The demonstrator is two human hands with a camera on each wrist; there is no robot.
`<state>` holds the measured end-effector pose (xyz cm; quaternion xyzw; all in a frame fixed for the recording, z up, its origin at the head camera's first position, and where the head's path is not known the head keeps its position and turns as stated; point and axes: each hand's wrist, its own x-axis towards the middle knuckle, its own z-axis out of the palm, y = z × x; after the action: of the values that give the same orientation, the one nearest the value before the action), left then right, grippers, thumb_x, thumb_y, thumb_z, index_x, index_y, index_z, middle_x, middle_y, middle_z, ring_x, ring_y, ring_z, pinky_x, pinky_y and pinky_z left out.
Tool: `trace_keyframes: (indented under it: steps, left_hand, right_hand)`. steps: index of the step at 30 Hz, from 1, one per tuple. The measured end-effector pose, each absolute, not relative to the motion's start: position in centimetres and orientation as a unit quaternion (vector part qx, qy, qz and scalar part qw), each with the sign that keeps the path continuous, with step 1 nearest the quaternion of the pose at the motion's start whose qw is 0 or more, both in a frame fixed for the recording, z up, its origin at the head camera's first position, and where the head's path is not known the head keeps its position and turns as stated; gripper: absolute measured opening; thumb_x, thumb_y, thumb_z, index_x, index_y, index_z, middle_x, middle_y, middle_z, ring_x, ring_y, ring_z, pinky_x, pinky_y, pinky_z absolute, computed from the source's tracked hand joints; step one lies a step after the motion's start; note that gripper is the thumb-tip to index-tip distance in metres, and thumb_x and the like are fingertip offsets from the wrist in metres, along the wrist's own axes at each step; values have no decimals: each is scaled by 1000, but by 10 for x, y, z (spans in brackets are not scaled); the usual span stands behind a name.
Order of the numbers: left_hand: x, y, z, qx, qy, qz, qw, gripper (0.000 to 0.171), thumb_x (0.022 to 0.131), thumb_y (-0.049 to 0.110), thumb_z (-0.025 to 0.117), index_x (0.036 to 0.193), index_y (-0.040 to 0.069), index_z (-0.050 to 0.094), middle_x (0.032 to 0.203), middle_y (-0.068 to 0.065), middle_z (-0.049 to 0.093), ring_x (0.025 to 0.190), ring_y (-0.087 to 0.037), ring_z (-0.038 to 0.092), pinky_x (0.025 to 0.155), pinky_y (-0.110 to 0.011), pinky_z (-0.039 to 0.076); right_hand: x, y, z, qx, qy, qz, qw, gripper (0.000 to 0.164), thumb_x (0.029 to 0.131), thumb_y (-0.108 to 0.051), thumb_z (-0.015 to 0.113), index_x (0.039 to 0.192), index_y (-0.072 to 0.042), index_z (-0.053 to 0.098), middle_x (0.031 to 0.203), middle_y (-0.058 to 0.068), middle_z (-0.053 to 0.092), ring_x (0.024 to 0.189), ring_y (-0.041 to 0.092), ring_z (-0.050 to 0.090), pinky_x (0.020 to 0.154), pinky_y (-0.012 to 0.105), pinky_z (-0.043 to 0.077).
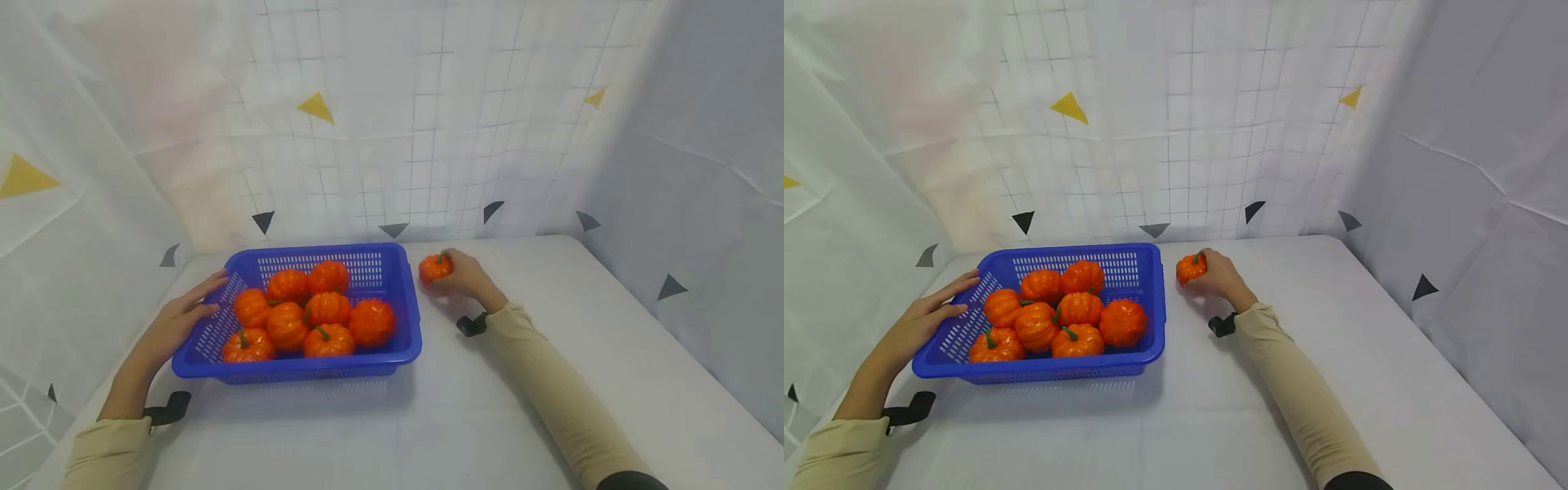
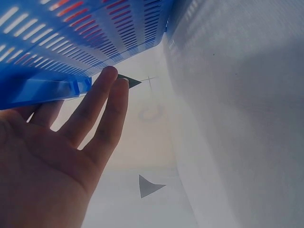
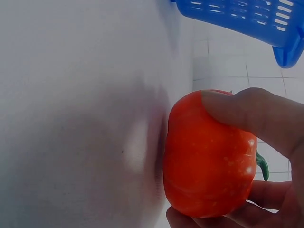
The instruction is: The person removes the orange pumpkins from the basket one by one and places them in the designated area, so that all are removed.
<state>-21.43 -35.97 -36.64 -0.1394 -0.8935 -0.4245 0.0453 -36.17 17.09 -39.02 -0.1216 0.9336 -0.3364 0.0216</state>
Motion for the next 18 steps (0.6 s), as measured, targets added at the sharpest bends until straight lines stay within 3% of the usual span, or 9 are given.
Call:
trace_keyframes:
  steps: [18]
  left_hand:
    - [-215, -359, -367, -140, -891, -430, 45, 55, 110, 21, 49, 161, 4, 36, 170, -20, 20, 151, -53, 13, 107, -84, 17]
  right_hand:
    - [-363, 173, -395, -128, 931, -339, 41, 82, 85, -21, 84, 149, 4, 39, 138, 27, 57, 125, 43, 54, 110, 57, 44]
